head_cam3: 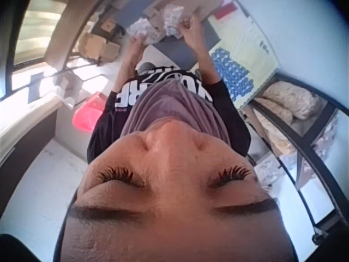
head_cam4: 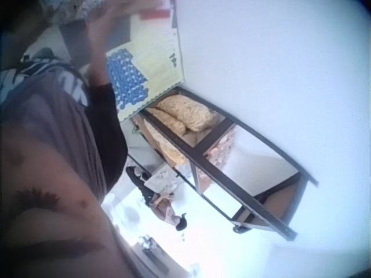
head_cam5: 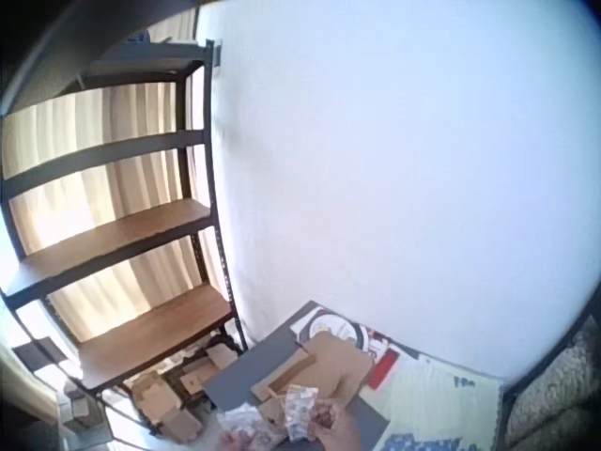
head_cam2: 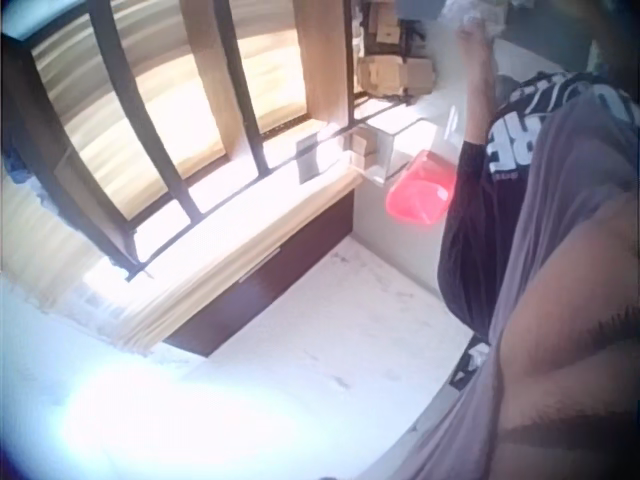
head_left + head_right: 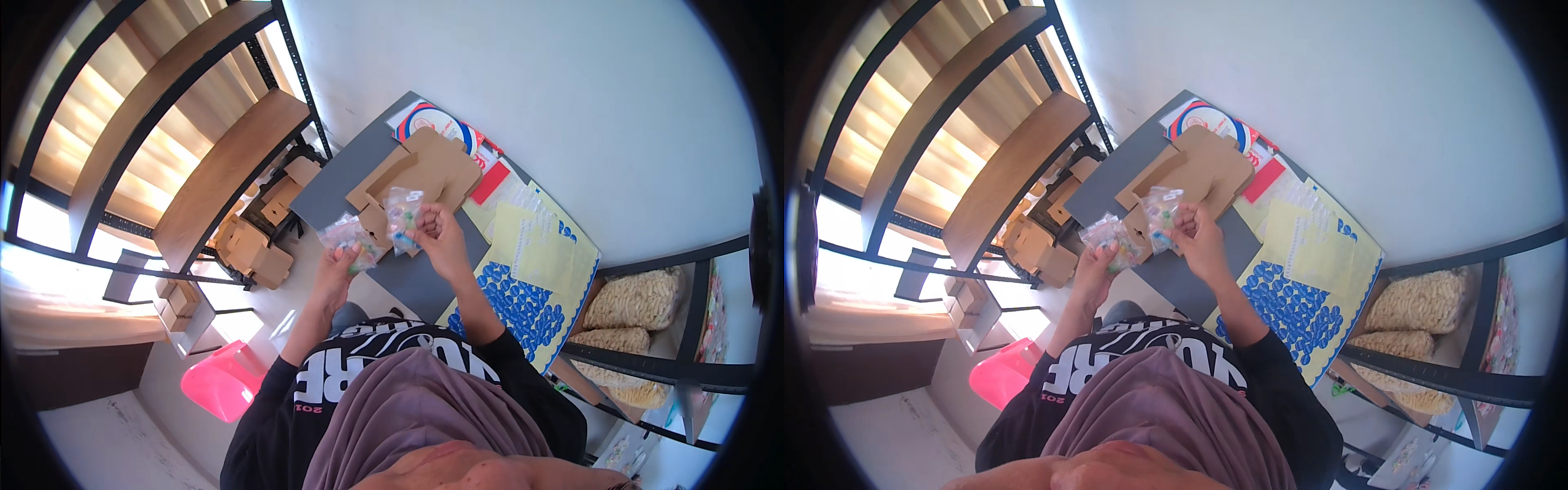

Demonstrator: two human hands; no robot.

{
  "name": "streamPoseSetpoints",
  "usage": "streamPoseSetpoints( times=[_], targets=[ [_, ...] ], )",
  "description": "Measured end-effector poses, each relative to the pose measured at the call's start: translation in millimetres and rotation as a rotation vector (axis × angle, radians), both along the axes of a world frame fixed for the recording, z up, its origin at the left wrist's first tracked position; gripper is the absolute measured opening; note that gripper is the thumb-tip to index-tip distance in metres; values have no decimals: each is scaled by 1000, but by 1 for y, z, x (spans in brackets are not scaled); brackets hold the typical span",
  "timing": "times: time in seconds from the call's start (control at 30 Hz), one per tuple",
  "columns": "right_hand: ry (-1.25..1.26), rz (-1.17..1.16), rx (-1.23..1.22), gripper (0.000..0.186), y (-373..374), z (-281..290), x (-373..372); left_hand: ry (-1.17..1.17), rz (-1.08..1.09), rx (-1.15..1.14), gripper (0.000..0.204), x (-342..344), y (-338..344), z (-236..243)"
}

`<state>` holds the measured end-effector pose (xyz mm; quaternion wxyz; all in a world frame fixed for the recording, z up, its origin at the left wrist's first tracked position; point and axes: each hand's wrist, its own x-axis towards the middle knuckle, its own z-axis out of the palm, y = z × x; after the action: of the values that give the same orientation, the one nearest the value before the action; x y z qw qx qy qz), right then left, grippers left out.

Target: The person repeatedly picks small bags of colorful candy from a shelf and places them into small cardboard boxes on a table. The person folds the flaps of each box after filling it and moves the completed box aside.

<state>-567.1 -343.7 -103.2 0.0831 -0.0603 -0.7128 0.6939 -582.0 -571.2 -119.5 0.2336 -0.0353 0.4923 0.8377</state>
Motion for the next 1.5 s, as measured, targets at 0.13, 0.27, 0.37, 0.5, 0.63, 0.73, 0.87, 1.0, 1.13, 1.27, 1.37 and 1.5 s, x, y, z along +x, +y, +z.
streamPoseSetpoints(
  times=[0.13,0.27,0.37,0.5,0.63,0.73,0.87,1.0,1.13,1.27,1.37,1.5],
  targets=[
    [-63,-105,90,47,8,-17,-39,-33,-9,-6,33,-48,-4,-1],
    [-76,-202,65,44,5,-37,-74,-22,-88,-11,34,-102,-10,-4],
    [-162,-307,111,45,-3,-52,-98,-34,-159,-44,35,-145,-14,-4],
    [-387,-325,369,52,-18,-65,-109,-33,-283,-17,35,-193,-14,-2],
    [-386,-414,590,58,-33,-70,-103,-29,-359,-20,37,-226,-12,-3],
    [-366,-530,567,57,-45,-51,-96,-34,-436,-35,38,-249,-12,-15],
    [-473,-588,424,53,-58,-20,-90,-47,-529,-19,39,-272,-8,-24],
    [-473,-631,422,47,-66,-19,-90,-48,-609,8,39,-286,3,-26],
    [-581,-753,760,43,-76,-10,-101,-24,-670,34,40,-293,8,-26],
    [-745,-751,846,40,-76,-17,-109,-20,-680,25,41,-299,2,-28],
    [-627,-536,892,32,-69,-41,-99,-36,-656,43,41,-305,-5,-34],
    [-519,-607,775,20,-73,-30,-108,-32,-609,31,37,-315,-14,-33]
  ],
)
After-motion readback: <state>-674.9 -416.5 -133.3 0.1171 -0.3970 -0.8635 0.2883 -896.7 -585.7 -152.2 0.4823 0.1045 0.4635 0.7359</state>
